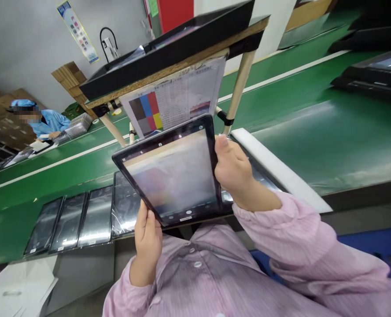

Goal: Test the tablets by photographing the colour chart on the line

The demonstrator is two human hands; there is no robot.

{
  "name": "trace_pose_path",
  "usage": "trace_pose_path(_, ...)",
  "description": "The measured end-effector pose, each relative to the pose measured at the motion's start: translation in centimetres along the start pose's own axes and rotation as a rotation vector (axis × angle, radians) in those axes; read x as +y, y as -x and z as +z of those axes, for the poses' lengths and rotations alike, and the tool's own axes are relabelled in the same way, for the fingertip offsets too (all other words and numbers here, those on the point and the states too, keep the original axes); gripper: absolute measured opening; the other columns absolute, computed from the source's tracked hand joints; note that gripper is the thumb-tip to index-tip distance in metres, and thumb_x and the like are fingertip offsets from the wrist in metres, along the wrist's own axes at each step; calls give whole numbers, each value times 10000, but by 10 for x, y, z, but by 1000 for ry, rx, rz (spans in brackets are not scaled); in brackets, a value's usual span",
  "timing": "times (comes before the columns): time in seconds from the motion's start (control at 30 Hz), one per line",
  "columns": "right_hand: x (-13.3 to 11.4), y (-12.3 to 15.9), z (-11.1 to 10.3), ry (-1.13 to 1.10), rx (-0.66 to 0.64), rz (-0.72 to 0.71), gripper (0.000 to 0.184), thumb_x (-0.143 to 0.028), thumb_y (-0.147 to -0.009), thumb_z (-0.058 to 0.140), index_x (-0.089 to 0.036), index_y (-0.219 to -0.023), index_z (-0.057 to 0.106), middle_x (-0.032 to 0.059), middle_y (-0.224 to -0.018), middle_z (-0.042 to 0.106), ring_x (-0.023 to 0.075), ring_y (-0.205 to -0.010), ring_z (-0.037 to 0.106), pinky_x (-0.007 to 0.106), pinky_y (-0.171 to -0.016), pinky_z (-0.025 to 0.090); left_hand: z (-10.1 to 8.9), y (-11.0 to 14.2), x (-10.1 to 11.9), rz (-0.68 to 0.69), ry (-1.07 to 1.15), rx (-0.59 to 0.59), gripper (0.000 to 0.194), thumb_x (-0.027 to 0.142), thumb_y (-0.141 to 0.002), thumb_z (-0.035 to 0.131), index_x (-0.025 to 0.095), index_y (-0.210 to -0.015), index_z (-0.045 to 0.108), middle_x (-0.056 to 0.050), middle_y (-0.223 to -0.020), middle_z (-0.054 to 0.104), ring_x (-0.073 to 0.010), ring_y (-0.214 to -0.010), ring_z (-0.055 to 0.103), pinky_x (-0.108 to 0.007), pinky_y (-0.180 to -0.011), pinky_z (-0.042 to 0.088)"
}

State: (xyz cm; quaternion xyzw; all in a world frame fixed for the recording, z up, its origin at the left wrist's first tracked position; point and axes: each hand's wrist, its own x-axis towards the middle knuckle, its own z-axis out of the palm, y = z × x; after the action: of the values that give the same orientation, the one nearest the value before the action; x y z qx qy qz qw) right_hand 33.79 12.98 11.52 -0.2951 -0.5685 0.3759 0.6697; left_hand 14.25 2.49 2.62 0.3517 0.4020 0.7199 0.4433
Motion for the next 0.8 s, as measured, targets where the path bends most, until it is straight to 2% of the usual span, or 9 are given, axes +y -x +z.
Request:
trace_pose_path(0.1, 2, 2, 3, 26, 36, -5, 569, -712, -950, 388, -211, -746, 562, 24, -748, 591, 191, -919, 655, 326, -744, 583, 4, -1, -4, 86, -136, 5, 387, 376, -956, 592, 326, -1338, 625, -28, -1509, 523, -203, -1387, 487, -344, -1151, 394)
trace_pose_path(0.17, 5, 4, 3, 53, 86, -11, 573, -712, -949, 390, -211, -699, 510, 11, -680, 527, 167, -784, 624, 307, -670, 554, 4, -2, -4, 156, -310, -81, 526, 418, -970, 549, 275, -1472, 484, -80, -1580, 424, -223, -1450, 400, -366, -1195, 324)
trace_pose_path(0.27, 9, 5, 0, 131, 187, -23, 615, -764, -910, 403, -210, -641, 409, -3, -609, 392, 141, -629, 514, 288, -566, 468, 6, -6, 1, 249, -613, -227, 991, 456, -854, 707, 214, -1606, 108, -167, -1661, 206, -272, -1514, 262, -417, -1230, 236)
trace_pose_path(0.33, 12, 6, -1, 212, 247, -21, 638, -788, -900, 383, -210, -633, 352, -4, -610, 337, 133, -613, 468, 283, -554, 427, 10, -8, 3, 300, -804, -236, 1290, 442, -712, 840, 197, -1597, -65, -199, -1680, 37, -316, -1540, 154, -465, -1241, 180)
trace_pose_path(0.37, 14, 6, -1, 253, 263, -16, 639, -788, -908, 362, -209, -637, 337, -2, -618, 327, 133, -623, 464, 283, -562, 421, 12, -9, 3, 326, -887, -220, 1371, 438, -657, 877, 191, -1589, -97, -207, -1678, -27, -332, -1547, 100, -483, -1245, 146)
trace_pose_path(0.47, 21, 8, -1, 319, 250, 7, 623, -760, -947, 289, -210, -657, 317, 3, -643, 336, 137, -681, 492, 289, -614, 451, 16, -12, 1, 372, -1009, -197, 1432, 444, -608, 900, 185, -1578, -122, -219, -1668, -90, -346, -1551, 27, -503, -1249, 98)
trace_pose_path(0.6, 30, 9, 0, 302, 237, 14, 608, -739, -966, 250, -206, -685, 333, 8, -687, 391, 140, -779, 551, 287, -685, 498, 17, -13, -4, 408, -1057, -181, 1408, 415, -635, 886, 197, -1572, -142, -212, -1667, -94, -349, -1551, 33, -505, -1249, 119)
trace_pose_path(0.73, 30, 9, 2, 357, 242, 118, 658, -709, -986, 102, -203, -708, 416, 22, -758, 476, 156, -919, 599, 295, -733, 525, 16, -13, -7, 436, -1092, -159, 1391, 392, -655, 878, 195, -1570, -151, -216, -1665, -99, -357, -1549, 18, -512, -1248, 118)
trace_pose_path(0.8, 28, 9, 2, 341, 232, 115, 656, -700, -990, 89, -204, -700, 408, 22, -748, 473, 159, -923, 604, 299, -739, 531, 15, -13, -8, 446, -1095, -166, 1404, 405, -652, 882, 202, -1568, -164, -219, -1666, -81, -353, -1550, 31, -507, -1247, 132)
